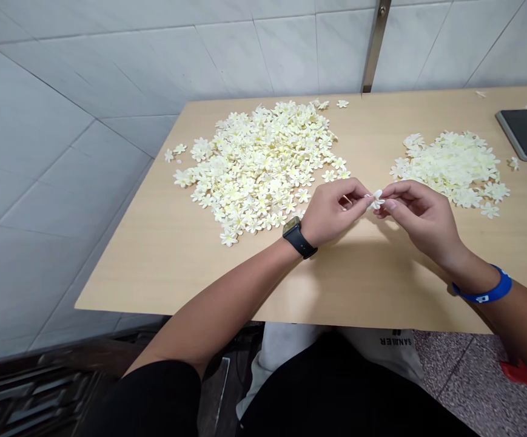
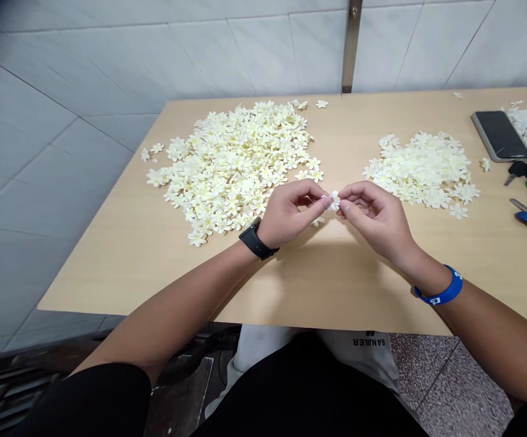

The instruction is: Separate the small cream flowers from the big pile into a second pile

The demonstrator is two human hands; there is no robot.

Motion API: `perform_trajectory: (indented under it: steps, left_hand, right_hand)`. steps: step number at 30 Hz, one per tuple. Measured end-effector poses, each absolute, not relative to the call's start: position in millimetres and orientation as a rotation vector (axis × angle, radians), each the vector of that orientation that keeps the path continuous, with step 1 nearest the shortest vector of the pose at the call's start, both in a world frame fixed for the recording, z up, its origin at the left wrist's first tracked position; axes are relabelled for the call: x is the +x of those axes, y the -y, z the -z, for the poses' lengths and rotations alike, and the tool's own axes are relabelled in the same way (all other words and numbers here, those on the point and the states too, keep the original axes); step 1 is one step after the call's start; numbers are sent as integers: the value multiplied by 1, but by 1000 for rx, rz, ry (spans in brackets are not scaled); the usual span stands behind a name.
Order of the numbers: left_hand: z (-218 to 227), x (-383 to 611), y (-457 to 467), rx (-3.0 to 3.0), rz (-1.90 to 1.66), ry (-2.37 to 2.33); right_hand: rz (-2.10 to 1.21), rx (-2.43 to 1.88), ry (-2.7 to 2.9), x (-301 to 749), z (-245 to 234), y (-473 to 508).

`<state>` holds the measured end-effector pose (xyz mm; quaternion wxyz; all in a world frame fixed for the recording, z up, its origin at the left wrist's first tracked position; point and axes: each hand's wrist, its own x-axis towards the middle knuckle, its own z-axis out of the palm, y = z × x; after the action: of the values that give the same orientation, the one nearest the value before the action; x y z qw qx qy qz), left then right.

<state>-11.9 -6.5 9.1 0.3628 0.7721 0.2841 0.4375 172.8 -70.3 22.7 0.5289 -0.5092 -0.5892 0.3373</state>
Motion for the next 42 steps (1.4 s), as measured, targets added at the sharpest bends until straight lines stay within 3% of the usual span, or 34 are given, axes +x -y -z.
perform_trajectory:
  steps: [11,25,42]
  left_hand:
    - [-7,-17,5,2435,-1077,-577]
    - [-11,-13,12,2129,-1035,-806]
    - [-10,-11,10,2066,-1193,-769]
  right_hand:
    - [-609,-1178,1568,171,-25,74]
    - [-987,-1251,1426,165,-30,76]
    - [-632,-1345,1497,172,-24,71]
